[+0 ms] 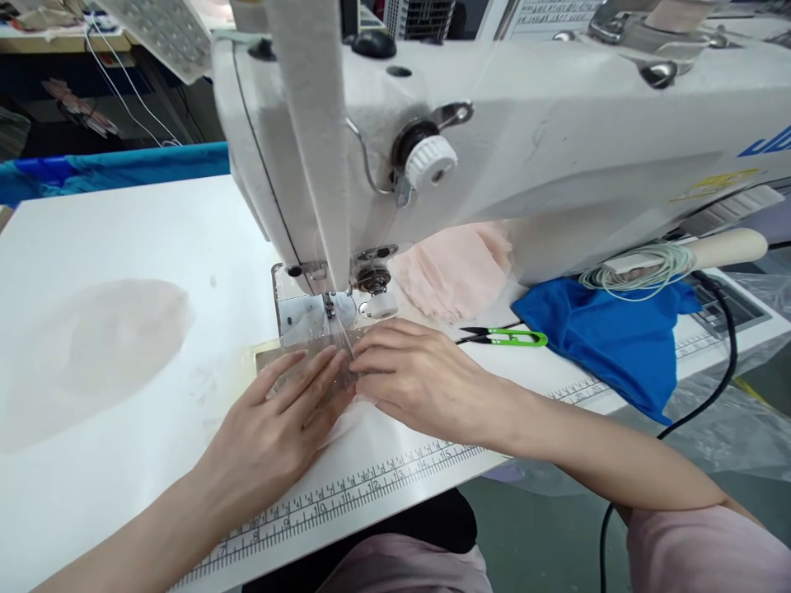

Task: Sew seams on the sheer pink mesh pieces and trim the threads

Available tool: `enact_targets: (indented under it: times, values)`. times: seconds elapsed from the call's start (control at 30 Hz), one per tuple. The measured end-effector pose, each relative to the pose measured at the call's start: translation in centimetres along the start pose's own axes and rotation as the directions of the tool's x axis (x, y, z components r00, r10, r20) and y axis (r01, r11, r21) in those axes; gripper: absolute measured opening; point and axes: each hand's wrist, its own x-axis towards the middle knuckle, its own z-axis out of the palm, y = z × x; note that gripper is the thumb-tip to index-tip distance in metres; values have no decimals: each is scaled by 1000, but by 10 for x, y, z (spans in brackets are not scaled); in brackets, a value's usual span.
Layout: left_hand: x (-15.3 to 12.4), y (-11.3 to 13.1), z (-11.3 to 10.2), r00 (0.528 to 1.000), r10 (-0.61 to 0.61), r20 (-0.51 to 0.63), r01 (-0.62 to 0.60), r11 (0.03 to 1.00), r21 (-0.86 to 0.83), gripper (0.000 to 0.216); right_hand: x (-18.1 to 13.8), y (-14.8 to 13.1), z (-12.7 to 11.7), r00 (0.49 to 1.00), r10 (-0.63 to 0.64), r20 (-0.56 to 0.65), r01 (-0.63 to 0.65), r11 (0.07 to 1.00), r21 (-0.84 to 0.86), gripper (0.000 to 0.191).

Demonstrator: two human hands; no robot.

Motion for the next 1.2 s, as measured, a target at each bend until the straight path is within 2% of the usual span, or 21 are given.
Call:
enact_targets:
  times: [0.33,0.47,0.67,0.97,1.2]
  values:
    - [-6,2,3,992,-111,59,118,984,-132,30,-2,0,1,1000,22,10,-22,1000,19,19]
    - [-6,-2,3,991,-112,69,119,987,-105,32,-2,0,3,1000,17,-5,-17,1000,13,16]
    - [-3,-11,5,995,-83,58,87,995,-58,31,0,5,10,999,11,-47,-13,999,-49,22]
    - [0,-25,13,991,-123,48,125,991,-50,34,5,15,17,995,23,-102,-33,995,-92,23]
    - [5,-38,19,988,-149,41,151,987,-58,34,12,24,25,982,17,-189,-48,985,-163,26]
